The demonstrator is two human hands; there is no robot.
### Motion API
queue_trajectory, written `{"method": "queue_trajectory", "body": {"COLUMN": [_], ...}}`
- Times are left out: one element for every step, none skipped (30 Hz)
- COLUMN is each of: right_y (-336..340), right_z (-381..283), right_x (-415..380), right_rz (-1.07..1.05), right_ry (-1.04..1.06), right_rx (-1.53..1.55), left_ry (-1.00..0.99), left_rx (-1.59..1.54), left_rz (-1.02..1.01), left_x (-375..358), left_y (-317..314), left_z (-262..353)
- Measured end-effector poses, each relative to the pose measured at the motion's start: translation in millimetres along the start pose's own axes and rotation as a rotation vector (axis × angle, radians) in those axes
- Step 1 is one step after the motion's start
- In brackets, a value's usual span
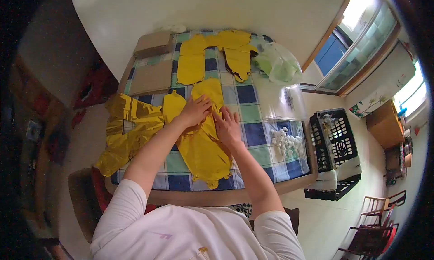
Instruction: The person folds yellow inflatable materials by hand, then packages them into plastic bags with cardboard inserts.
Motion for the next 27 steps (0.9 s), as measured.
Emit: {"method": "queue_trajectory", "body": {"right_y": [2.5, 5.3, 6.6, 7.9, 8.3, 6.7, 4.4, 2.1, 0.6, -0.5, -1.1, -1.9, -3.1, -3.3, -0.2, 1.3, 0.8, 0.3, 2.1, 2.4, 2.4, 1.6, -0.6, -2.5, -3.0, -3.3, -0.2], "right_z": [-1.9, -3.4, -4.4, -5.3, -5.8, -4.8, -3.2, -2.0, -1.2, -0.6, 0.1, 0.2, -0.4, 0.7, 1.2, 0.7, -0.6, -1.6, -1.7, -1.7, -1.3, -1.0, -0.8, -0.1, 1.1, 1.1, -1.0], "right_x": [0.3, 0.5, 0.6, 0.6, 0.7, 0.5, 0.5, 0.5, 0.5, 0.7, 1.7, 2.8, 2.2, 1.1, 1.7, 2.0, -0.2, -1.3, 0.6, 0.7, 0.6, 1.4, 1.0, 0.3, 0.4, 0.2, 0.3], "right_rz": [0.016, 0.032, 0.025, 0.019, 0.013, 0.002, -0.009, -0.019, -0.023, -0.025, -0.024, -0.023, -0.023, -0.025, -0.013, -0.002, 0.002, -0.015, -0.03, -0.049, -0.048, -0.046, -0.047, -0.039, -0.028, -0.014, -0.034], "right_ry": [0.005, 0.01, 0.011, 0.012, 0.014, 0.009, 0.005, 0.004, 0.001, -0.002, -0.005, -0.007, -0.009, -0.01, -0.005, -0.002, -0.002, -0.002, -0.004, -0.007, -0.011, -0.014, -0.016, -0.01, -0.004, 0.001, -0.022], "right_rx": [0.011, 0.021, 0.017, 0.013, 0.009, 0.008, 0.007, 0.006, -0.003, -0.012, -0.021, -0.017, -0.014, -0.012, -0.009, -0.002, 0.009, 0.014, 0.022, 0.031, 0.02, 0.01, -0.001, -0.004, -0.01, -0.018, -0.011], "left_ry": [0.015, 0.028, 0.054, 0.079, 0.105, 0.118, 0.133, 0.149, 0.148, 0.146, 0.144, 0.15, 0.155, 0.162, 0.222, 0.281, 0.341, 0.461, 0.579, 0.699, 0.746, 0.793, 0.843, 0.855, 0.86, 0.858, 0.853], "left_rx": [0.011, 0.021, 0.013, 0.005, -0.002, -0.003, -0.003, -0.004, -0.004, -0.003, 0.0, 0.001, 0.001, -0.001, -0.077, -0.151, -0.227, -0.233, -0.233, -0.233, -0.313, -0.391, -0.471, -0.64, -0.811, -0.983, -1.118], "left_rz": [0.006, 0.012, -0.002, -0.017, -0.031, -0.043, -0.055, -0.064, -0.055, -0.045, -0.033, -0.044, -0.056, -0.068, 0.027, 0.119, 0.203, 0.229, 0.254, 0.275, 0.319, 0.365, 0.411, 0.49, 0.571, 0.655, 0.695], "left_x": [-0.3, -0.7, -4.1, -7.8, -10.6, -12.6, -14.5, -16.1, -16.5, -16.2, -15.6, -15.4, -16.3, -17.0, -18.4, -23.1, -31.3, -43.1, -57.1, -72.4, -84.8, -97.9, -111.0, -119.9, -125.7, -130.3, -131.8], "left_y": [-7.0, -13.6, -11.5, -9.3, -6.3, -2.2, 2.0, 3.8, 3.0, 1.2, 1.6, 3.2, 3.8, 4.0, 14.3, 23.7, 29.7, 27.3, 24.7, 19.3, 15.9, 11.7, 6.3, 0.1, -5.3, -10.7, -9.7], "left_z": [-2.1, -4.5, -4.1, -4.0, -4.2, -3.2, -2.4, -2.7, -3.3, -4.6, -5.7, -6.5, -6.4, -5.7, -10.0, -16.4, -23.6, -40.3, -61.3, -78.5, -85.5, -91.9, -97.2, -102.0, -106.7, -110.0, -105.4]}}
Point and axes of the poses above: each hand's wrist, its own x-axis towards the middle knuckle, its own y-axis out of the back of the hand, z = x × y, the point moved 8 cm from there along x, towards the middle knuckle, and after that the axes turned 1 degree about -x, right-handed, at the moved point
